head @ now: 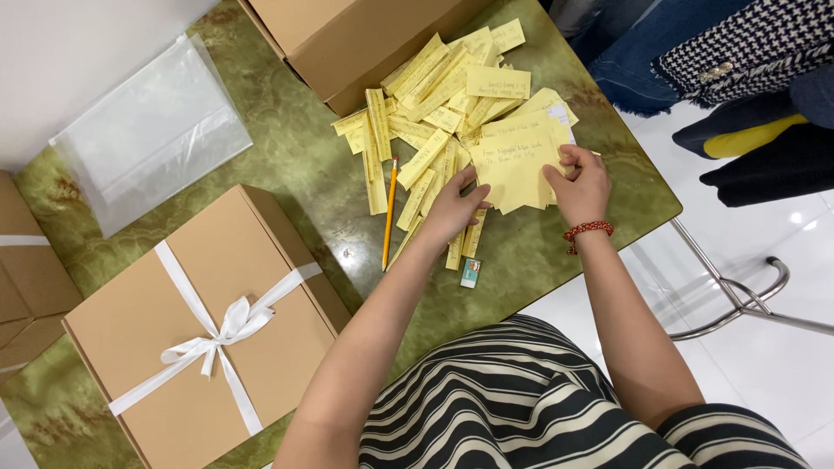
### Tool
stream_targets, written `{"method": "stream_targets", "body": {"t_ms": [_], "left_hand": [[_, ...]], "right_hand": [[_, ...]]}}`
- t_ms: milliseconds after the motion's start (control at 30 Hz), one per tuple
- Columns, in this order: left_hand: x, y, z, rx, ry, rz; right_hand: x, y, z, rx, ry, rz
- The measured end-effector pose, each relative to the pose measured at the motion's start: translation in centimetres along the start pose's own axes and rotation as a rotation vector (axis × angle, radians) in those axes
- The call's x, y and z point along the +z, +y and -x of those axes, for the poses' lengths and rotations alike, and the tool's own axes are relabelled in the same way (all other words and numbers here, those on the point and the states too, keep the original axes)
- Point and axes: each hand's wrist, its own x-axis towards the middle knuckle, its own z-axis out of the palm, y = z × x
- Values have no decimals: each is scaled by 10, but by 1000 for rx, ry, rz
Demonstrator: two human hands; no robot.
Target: The person wraps a white ribbon around a cardboard box, ties it into a bow, and then attaches a yellow sticky note to the top. They write on the note with a pencil.
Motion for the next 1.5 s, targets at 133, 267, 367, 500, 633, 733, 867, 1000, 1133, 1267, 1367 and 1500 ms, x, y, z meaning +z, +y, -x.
{"method": "stream_targets", "body": {"t_ms": [133, 267, 367, 500, 633, 733, 867, 1000, 1133, 1267, 1367, 1500], "left_hand": [[-1, -2, -3, 18, 6, -37], [-1, -1, 0, 23, -15, -42], [-1, -5, -2, 20, -19, -39], [-1, -7, -1, 15, -16, -26], [0, -2, 2, 12, -19, -33], [-1, -5, 0, 28, -24, -24], [-2, -7, 2, 18, -12, -15], [-3, -11, -1, 41, -9, -10], [-4, -12, -2, 60, -14, -2], [-5, -16, -3, 61, 4, -20], [-2, -25, -12, 127, 47, -135], [7, 6, 5, 376, 154, -446]], "right_hand": [[2, -3, 1, 15, -4, -6], [4, 1, -3, 66, -31, 0], [6, 3, -5, 102, -38, -22], [10, 9, -10, 120, -42, -32], [14, 14, -15, 129, -26, -23], [14, 8, -12, 132, 3, -26], [11, 1, -6, 67, 63, 30], [7, -23, 3, 43, 65, -17], [4, -30, 1, 68, 4, -101], [6, -20, -2, 125, -51, -134], [1, -25, 1, 156, -102, -227], [-19, -62, 14, 207, -157, -369]]}}
